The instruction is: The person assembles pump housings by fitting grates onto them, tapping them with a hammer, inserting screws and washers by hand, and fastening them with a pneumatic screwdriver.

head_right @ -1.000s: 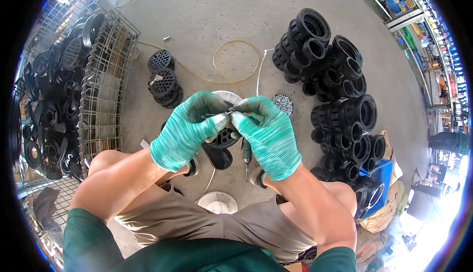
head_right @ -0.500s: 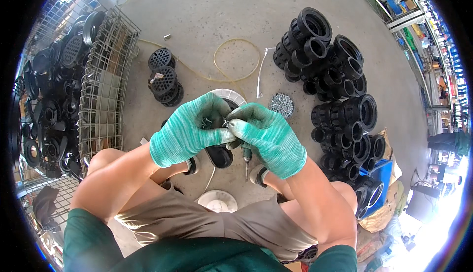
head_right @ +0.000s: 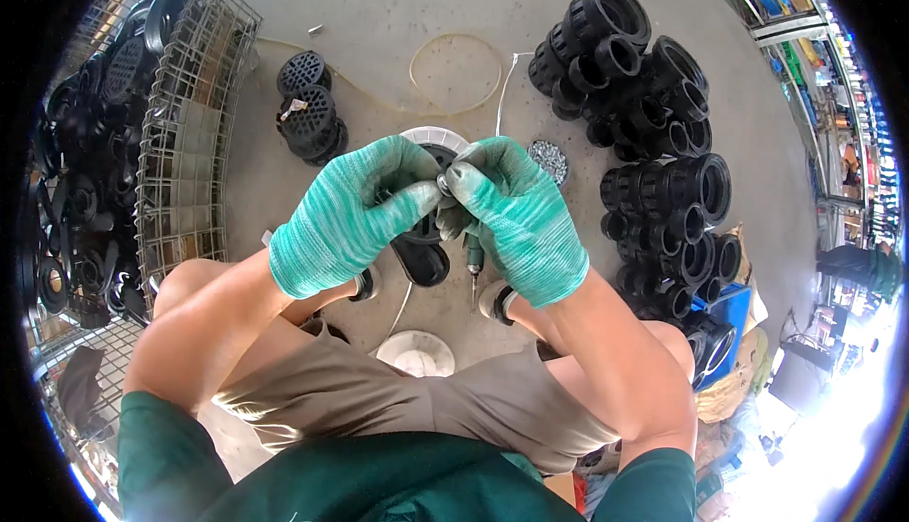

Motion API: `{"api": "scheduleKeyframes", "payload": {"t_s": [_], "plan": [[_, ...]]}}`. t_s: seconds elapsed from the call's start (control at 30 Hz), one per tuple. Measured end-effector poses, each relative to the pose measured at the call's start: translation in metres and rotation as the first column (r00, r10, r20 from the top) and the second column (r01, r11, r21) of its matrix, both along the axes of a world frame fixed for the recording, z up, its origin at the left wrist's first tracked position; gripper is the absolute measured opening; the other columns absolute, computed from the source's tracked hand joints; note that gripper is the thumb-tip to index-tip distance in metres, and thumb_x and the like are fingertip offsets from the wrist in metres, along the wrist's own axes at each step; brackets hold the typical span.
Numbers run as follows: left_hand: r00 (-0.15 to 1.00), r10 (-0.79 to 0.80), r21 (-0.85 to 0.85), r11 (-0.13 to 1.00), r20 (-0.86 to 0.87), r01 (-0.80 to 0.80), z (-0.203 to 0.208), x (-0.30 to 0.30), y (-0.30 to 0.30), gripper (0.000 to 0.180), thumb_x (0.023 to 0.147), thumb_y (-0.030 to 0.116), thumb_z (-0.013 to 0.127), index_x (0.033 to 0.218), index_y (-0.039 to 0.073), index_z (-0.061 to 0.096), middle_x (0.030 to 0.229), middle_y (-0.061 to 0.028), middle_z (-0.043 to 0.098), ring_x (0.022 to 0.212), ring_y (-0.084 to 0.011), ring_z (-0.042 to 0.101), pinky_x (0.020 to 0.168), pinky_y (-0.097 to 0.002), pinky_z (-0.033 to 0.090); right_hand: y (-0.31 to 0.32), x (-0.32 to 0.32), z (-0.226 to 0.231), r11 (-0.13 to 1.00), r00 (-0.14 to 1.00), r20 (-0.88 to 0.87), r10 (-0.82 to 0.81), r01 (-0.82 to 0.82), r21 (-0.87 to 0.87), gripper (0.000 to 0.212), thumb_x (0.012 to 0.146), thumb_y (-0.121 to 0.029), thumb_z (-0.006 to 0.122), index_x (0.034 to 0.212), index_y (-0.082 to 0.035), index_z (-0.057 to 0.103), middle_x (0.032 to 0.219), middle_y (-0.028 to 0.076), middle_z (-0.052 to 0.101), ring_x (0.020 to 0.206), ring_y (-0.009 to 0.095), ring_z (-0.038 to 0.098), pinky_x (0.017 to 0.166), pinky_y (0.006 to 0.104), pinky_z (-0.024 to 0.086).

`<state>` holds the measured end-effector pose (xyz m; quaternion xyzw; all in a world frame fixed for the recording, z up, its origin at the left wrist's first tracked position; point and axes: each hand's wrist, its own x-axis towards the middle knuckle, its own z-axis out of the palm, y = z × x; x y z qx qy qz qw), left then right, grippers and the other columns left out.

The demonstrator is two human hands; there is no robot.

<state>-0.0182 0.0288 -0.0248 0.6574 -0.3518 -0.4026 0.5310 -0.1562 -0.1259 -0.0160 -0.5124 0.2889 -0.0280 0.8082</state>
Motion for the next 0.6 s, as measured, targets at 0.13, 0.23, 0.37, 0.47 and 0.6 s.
{"api": "scheduleKeyframes", "payload": {"t_s": [0.13,0.23,0.37,0.47,0.6], "plan": [[0.973,0.12,0.021,0.993,-0.199,-0.118,0.015,0.004,0.004,0.025,0.098,0.02,0.068,0.114,0.0,0.065,0.094,0.0002,0.065,0.084,-0.0061,0.055,0.076,-0.0244,0.049,-0.014,0.005,-0.031,0.989,0.991,0.051,-0.126,0.121,0.083,0.03,0.101,-0.029,0.064,0.112,-0.002,0.057,0.092,0.009,0.067,0.072,0.016,0.066,0.058,0.0281,0.054],[0.964,0.219,0.008,0.975,-0.151,-0.22,0.025,0.016,0.007,0.025,0.098,0.016,0.065,0.111,-0.005,0.062,0.089,-0.0078,0.068,0.082,-0.0087,0.059,0.077,-0.0271,0.051,-0.04,-0.004,-0.117,0.944,0.967,-0.219,-0.128,0.051,-0.326,0.024,0.101,-0.028,0.063,0.099,-0.005,0.062,0.083,0.008,0.067,0.068,0.015,0.064,0.057,0.0293,0.053],[0.891,0.363,0.078,0.931,-0.274,-0.356,0.041,0.032,0.008,0.022,0.097,0.015,0.066,0.109,-0.004,0.066,0.093,-0.0041,0.069,0.085,-0.0084,0.06,0.08,-0.0257,0.051,-0.03,-0.092,-0.328,0.623,0.589,-0.808,0.022,-0.64,-0.45,0.056,0.08,-0.028,0.082,0.126,-0.003,0.062,0.107,0.018,0.072,0.091,0.027,0.07,0.074,0.0414,0.056],[0.886,0.379,0.083,0.925,-0.267,-0.371,0.042,0.043,0.002,0.023,0.096,0.015,0.067,0.109,-0.003,0.067,0.093,-0.0043,0.069,0.086,-0.0081,0.061,0.081,-0.0255,0.052,0.005,-0.144,-0.433,0.61,0.657,-0.748,-0.09,-0.557,-0.563,0.064,0.079,-0.04,0.081,0.123,0.0,0.056,0.128,0.027,0.061,0.118,0.044,0.06,0.1,0.0481,0.048],[0.936,0.314,0.134,0.946,-0.163,-0.294,0.044,0.051,0.008,0.024,0.095,0.02,0.069,0.111,0.003,0.067,0.083,0.0052,0.058,0.071,-0.0048,0.05,0.063,-0.0224,0.042,0.036,-0.131,-0.459,0.603,0.679,-0.693,-0.241,-0.455,-0.655,0.063,0.077,-0.036,0.083,0.122,-0.003,0.054,0.13,0.025,0.058,0.119,0.043,0.059,0.099,0.0487,0.049]]}}
